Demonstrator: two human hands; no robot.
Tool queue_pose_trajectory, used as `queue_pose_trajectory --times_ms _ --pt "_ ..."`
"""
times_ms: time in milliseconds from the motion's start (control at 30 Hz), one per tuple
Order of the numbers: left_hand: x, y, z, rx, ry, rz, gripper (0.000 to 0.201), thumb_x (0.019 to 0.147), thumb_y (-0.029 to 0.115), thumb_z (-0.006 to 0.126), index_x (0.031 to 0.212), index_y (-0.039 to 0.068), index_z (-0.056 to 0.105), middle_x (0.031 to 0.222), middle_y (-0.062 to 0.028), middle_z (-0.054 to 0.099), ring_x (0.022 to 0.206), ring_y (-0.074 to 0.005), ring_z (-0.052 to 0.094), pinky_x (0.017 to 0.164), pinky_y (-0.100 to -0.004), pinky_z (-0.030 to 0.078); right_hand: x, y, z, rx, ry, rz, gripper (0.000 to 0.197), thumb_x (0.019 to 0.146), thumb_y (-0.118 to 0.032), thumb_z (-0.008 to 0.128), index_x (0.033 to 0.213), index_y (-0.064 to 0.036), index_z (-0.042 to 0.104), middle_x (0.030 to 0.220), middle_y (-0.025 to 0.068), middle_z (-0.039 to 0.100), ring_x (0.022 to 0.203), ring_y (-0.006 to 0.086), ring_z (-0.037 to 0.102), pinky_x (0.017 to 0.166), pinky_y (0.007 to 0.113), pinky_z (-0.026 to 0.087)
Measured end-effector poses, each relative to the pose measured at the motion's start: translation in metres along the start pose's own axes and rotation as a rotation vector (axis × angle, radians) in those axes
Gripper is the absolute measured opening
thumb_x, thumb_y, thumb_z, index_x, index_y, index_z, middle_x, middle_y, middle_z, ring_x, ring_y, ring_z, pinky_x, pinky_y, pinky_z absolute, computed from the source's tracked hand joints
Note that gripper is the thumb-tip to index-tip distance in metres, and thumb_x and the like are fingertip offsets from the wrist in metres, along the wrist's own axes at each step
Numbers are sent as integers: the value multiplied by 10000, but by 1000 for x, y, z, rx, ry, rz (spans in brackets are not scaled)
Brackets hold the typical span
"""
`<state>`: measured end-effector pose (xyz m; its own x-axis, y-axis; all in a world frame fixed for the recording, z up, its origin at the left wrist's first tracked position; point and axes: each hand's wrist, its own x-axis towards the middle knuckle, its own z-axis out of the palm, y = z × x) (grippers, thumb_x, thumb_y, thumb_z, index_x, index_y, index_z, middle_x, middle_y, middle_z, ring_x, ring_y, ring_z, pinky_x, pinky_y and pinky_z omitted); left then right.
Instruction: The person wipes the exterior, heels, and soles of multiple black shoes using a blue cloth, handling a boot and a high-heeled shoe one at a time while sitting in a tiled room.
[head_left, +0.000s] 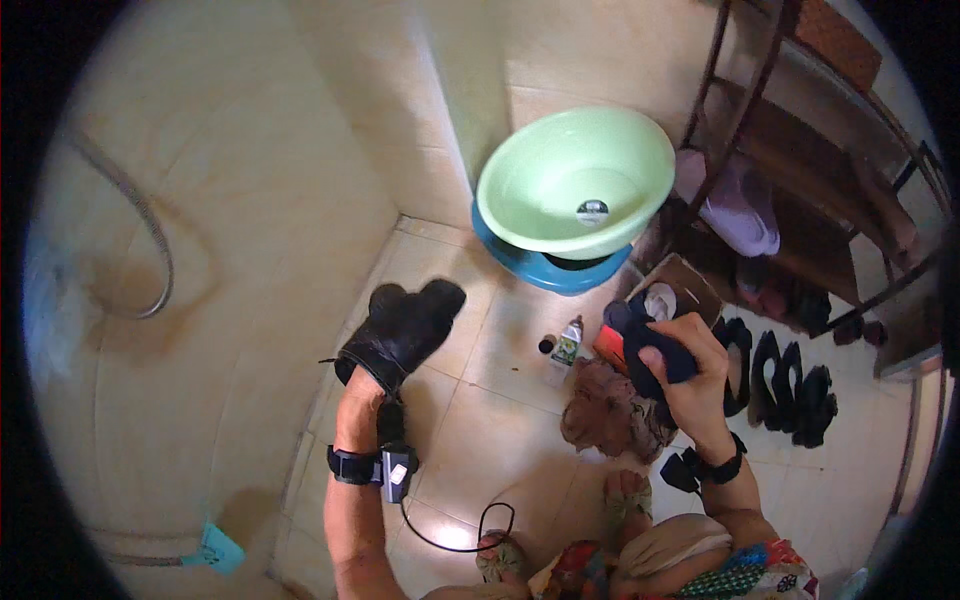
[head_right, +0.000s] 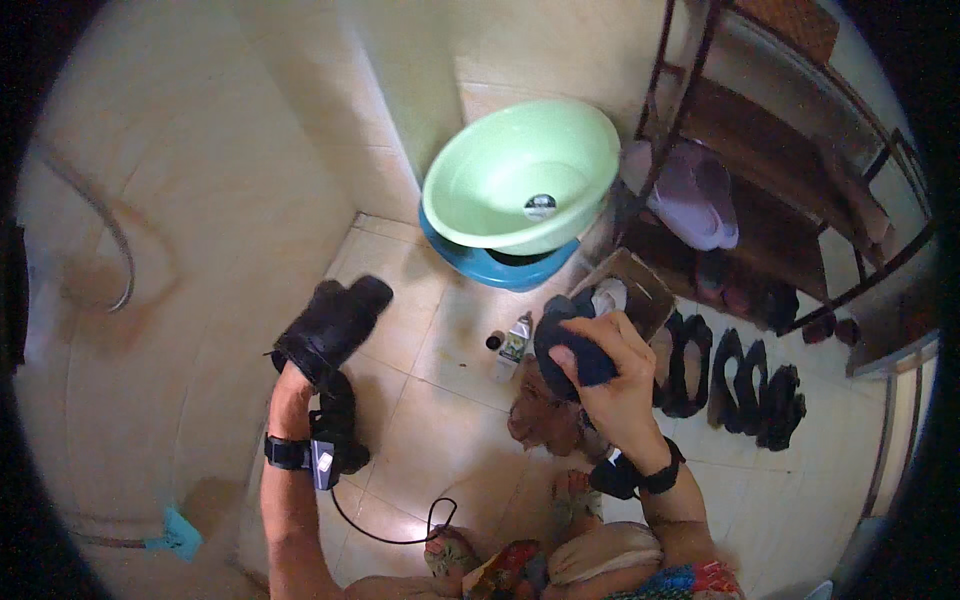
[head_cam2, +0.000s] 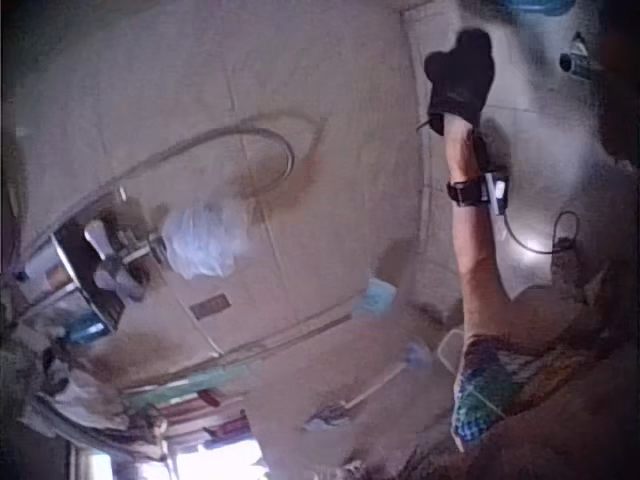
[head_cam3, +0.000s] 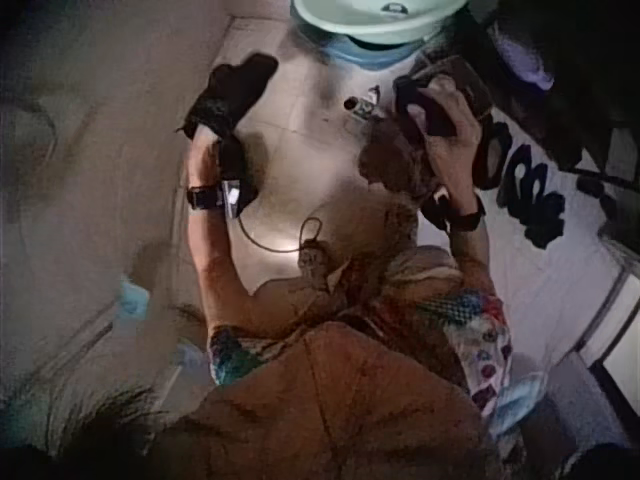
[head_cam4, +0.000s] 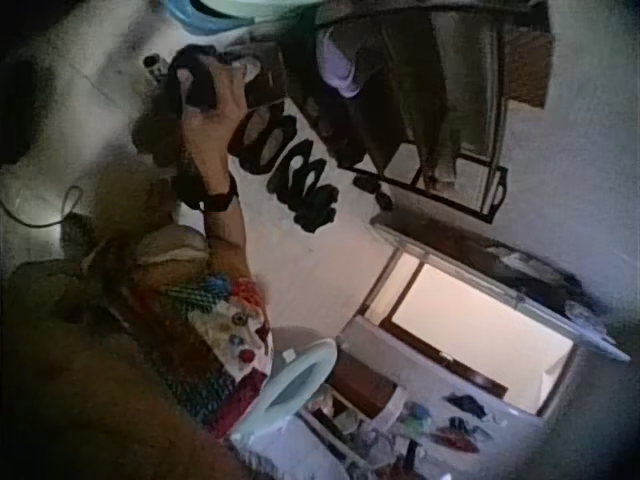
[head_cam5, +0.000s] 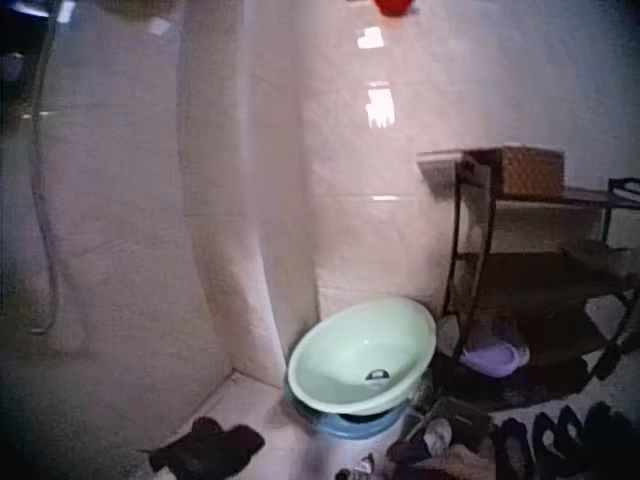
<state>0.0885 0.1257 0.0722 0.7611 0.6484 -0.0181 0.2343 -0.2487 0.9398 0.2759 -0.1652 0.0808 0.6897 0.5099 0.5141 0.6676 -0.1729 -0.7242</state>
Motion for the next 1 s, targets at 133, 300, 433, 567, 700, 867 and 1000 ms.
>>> queue_pose_trajectory --times_ms 133,300,433,567,700,867,1000 --pt "54 -128 -11 643 -334 99 454 933 195 521 1345 3 503 1399 -125 513 1259 -224 495 1042 -316 386 -27 21 -9 7 -24 74 302 717 -66 809 992 -34 690 892 108 631 808 248 621 724 312 486" --pt "83 -242 -48 1221 -820 110 385 902 208 529 1241 35 590 1317 -167 568 1209 -282 548 1005 -376 430 -50 39 13 172 -318 195 297 756 -132 799 1005 -18 682 896 116 639 823 263 611 745 336 480" --pt "83 -189 -14 1104 -676 -198 313 874 254 584 1088 39 664 1078 -245 651 1042 -404 604 957 -432 451 -68 58 30 250 -540 302 259 823 -220 752 1036 -88 688 904 107 618 818 289 635 709 361 508" --pt "71 -120 15 1335 -459 -134 322 871 346 618 915 39 703 902 -207 681 902 -375 650 858 -481 463 -78 69 44 295 -660 379 328 872 -281 694 1138 -99 634 984 131 612 846 333 633 734 387 509" --pt "65 -48 64 1326 -385 31 342 846 402 649 799 68 708 778 -168 681 780 -380 651 680 -447 509 -82 70 53 383 -666 331 393 912 -316 635 1177 -35 563 1032 188 601 923 388 612 792 430 492" --pt "81 -34 99 1224 -647 5 330 876 408 626 832 94 717 736 -143 682 774 -369 656 693 -451 508 -92 70 69 506 -824 377 426 953 -388 553 1137 -4 531 1085 212 561 1008 404 565 864 460 450" --pt "93 -12 130 1142 -439 169 385 894 437 610 957 69 704 801 -173 688 787 -364 668 701 -421 518 -111 77 76 456 -772 403 426 956 -406 541 1132 -18 549 1021 200 534 970 402 558 852 453 445"
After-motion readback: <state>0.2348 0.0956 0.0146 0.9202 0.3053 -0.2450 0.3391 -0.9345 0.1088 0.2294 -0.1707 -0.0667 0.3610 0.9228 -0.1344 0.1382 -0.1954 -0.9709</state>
